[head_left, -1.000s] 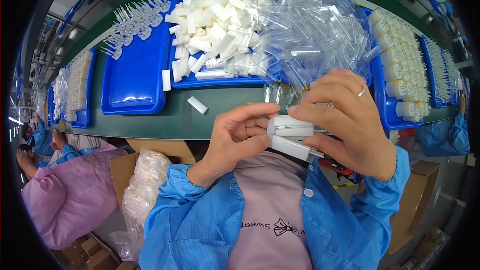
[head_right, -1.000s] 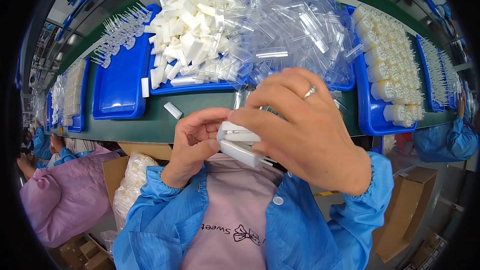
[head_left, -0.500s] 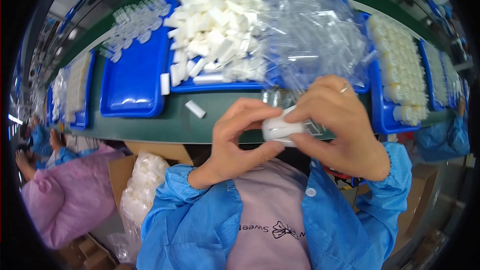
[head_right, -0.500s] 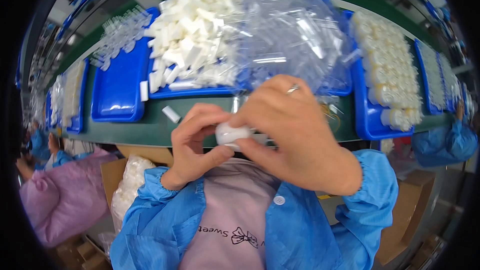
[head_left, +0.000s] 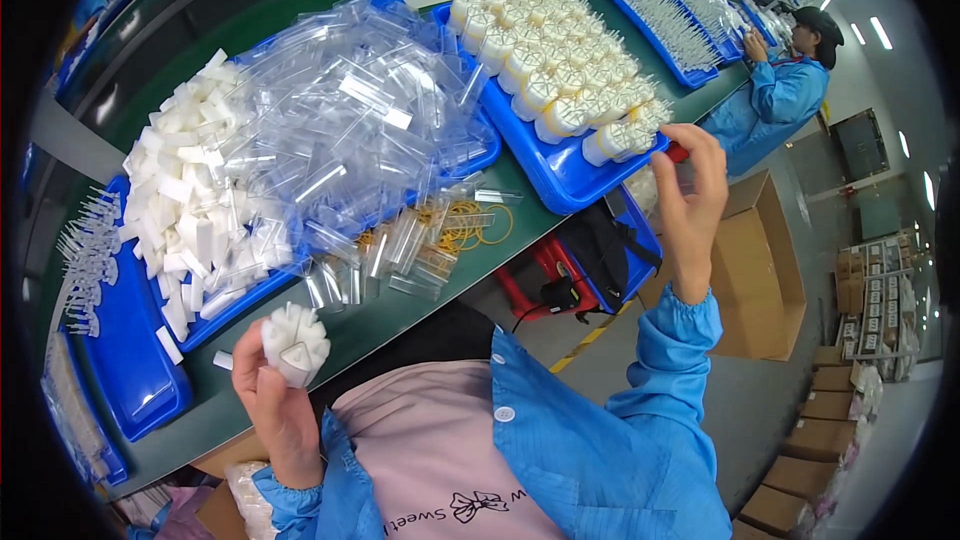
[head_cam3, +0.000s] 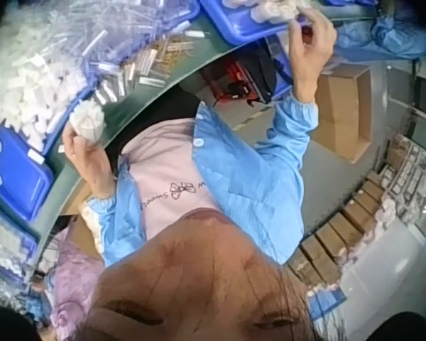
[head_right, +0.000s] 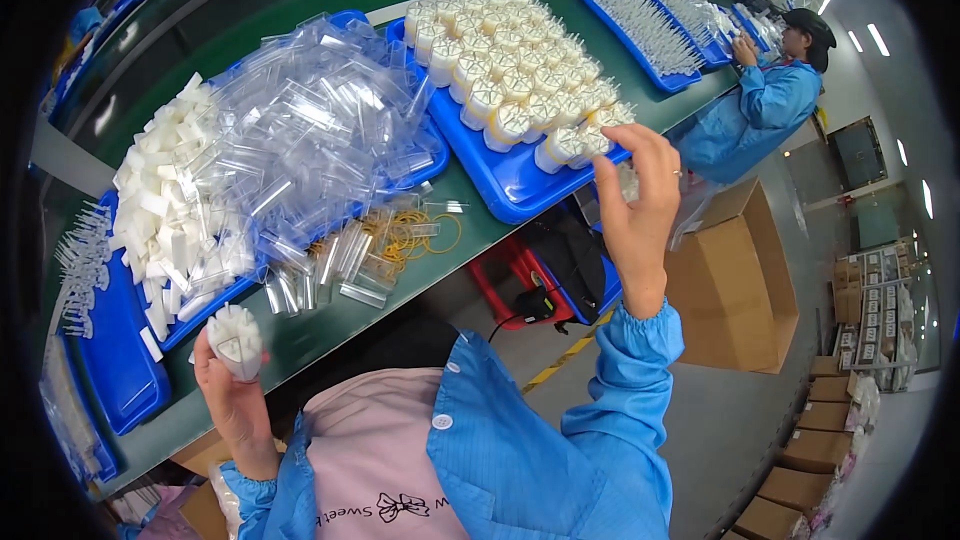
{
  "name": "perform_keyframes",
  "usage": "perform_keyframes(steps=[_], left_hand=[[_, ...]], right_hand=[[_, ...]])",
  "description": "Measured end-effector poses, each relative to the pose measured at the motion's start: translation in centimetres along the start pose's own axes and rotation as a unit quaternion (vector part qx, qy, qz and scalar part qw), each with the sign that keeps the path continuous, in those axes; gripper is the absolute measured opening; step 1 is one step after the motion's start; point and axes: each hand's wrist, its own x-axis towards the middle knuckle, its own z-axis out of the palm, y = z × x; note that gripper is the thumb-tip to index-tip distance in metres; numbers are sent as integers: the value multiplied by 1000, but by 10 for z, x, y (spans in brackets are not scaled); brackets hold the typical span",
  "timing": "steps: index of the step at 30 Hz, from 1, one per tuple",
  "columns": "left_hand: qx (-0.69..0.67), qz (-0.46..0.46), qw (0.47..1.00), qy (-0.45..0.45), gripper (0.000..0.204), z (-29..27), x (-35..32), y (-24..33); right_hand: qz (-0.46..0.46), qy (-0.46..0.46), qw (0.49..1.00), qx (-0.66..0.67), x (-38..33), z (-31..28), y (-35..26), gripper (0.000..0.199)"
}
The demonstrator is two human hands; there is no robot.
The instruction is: The person fits foam blocks onto the prongs of a plastic base, slides clear plastic sleeves over them, secures the assembly with a rubber band, and places it onto a tray.
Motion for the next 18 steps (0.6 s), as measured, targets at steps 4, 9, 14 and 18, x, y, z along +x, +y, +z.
perform_keyframes(steps=[4, 9, 14, 18], left_hand=[[-20, 3, 1000, 12, 55, 5, -1, -1], [-7, -1, 1000, 13, 55, 6, -4, -2], [-5, -4, 1000, 21, 54, 8, -6, -2], [4, 1, 1000, 18, 54, 5, -5, -1]], right_hand=[[-5, -37, 995, -87, -4, 5, 24, 44], [48, -15, 995, -89, 5, 10, 20, 54], [37, -8, 970, -239, 5, 38, 19, 59], [45, -6, 960, -278, 0, 47, 26, 55]])
